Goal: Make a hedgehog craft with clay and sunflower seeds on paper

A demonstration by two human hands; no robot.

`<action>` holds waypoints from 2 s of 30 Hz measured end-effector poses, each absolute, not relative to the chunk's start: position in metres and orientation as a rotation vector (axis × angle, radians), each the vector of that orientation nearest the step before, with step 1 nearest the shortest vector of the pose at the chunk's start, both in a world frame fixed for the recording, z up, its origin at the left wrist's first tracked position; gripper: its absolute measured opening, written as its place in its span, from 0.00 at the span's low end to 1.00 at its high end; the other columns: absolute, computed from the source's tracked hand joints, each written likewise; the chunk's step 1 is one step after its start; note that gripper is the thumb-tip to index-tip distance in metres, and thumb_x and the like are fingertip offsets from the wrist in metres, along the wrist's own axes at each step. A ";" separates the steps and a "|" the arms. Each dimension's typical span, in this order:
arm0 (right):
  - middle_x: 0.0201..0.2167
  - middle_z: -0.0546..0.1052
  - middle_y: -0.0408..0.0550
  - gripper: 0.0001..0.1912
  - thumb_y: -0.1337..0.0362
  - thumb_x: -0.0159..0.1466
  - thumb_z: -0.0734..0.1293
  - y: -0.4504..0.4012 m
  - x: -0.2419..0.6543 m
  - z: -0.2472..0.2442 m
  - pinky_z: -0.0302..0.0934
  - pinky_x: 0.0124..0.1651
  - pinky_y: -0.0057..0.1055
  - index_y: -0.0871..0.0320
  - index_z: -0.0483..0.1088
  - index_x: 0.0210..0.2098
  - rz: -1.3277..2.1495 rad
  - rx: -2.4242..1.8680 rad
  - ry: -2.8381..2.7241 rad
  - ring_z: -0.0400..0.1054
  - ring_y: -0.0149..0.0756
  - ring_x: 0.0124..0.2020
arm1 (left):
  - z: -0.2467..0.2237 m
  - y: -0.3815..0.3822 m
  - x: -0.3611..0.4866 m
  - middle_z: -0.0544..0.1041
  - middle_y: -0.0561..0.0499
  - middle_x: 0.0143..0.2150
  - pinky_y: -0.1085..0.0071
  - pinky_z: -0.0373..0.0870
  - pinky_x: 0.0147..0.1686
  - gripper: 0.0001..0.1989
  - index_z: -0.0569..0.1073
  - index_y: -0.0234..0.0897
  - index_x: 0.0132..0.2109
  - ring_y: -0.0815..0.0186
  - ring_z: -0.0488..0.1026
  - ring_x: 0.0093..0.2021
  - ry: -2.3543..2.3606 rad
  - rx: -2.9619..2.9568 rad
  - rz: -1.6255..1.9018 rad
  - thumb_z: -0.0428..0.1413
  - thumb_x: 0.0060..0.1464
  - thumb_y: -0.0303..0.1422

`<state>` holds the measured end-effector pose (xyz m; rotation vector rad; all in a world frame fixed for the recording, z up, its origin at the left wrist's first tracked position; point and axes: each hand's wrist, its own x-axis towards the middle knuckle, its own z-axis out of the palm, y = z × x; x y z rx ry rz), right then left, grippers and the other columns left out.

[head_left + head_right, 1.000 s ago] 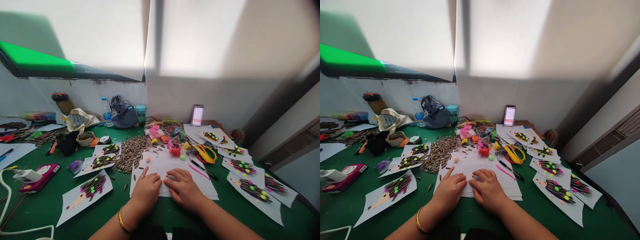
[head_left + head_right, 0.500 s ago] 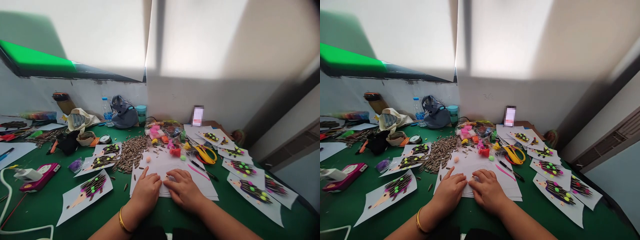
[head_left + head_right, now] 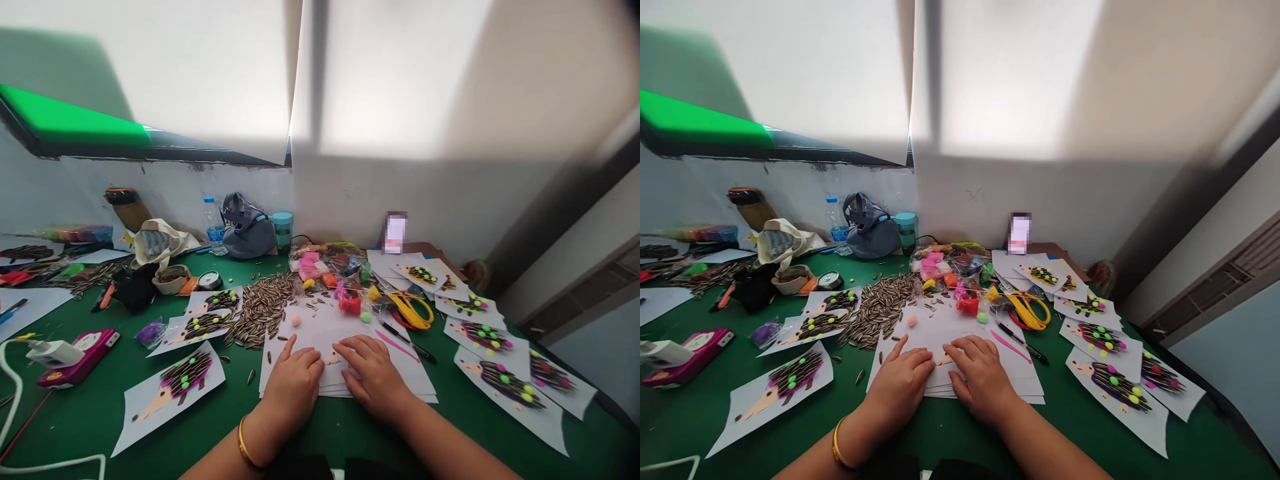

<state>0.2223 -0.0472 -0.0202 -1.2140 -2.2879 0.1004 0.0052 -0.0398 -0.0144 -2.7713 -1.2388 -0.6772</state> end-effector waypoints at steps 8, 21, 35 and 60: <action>0.54 0.73 0.52 0.20 0.60 0.66 0.61 0.027 0.260 0.003 0.55 0.57 0.43 0.54 0.70 0.55 -0.042 -1.619 -2.017 0.62 0.46 0.56 | -0.009 -0.040 0.010 0.76 0.44 0.49 0.43 0.59 0.62 0.20 0.70 0.38 0.47 0.57 0.75 0.49 -1.275 -2.722 -0.697 0.49 0.47 0.17; 0.29 0.79 0.53 0.13 0.52 0.55 0.70 0.149 0.260 0.036 0.59 0.42 0.35 0.54 0.79 0.23 0.207 -2.078 -1.929 0.70 0.47 0.40 | -0.005 -0.024 0.003 0.75 0.50 0.33 0.47 0.68 0.56 0.16 0.73 0.39 0.45 0.63 0.74 0.35 -1.311 -2.654 -0.954 0.48 0.55 0.19; 0.42 0.77 0.48 0.09 0.66 0.66 0.61 0.017 0.227 0.047 0.63 0.48 0.36 0.53 0.71 0.44 0.177 -1.140 -1.994 0.70 0.40 0.44 | 0.058 0.009 0.023 0.72 0.45 0.50 0.57 0.70 0.54 0.08 0.75 0.41 0.45 0.58 0.70 0.52 -1.423 -2.652 -1.671 0.54 0.59 0.30; 0.48 0.71 0.53 0.19 0.68 0.65 0.65 -0.005 0.214 -0.008 0.65 0.54 0.45 0.52 0.64 0.55 0.292 -1.028 -1.864 0.67 0.43 0.50 | 0.005 0.019 0.025 0.82 0.50 0.40 0.63 0.75 0.44 0.08 0.79 0.43 0.44 0.61 0.79 0.41 -1.465 -2.830 -1.515 0.58 0.57 0.32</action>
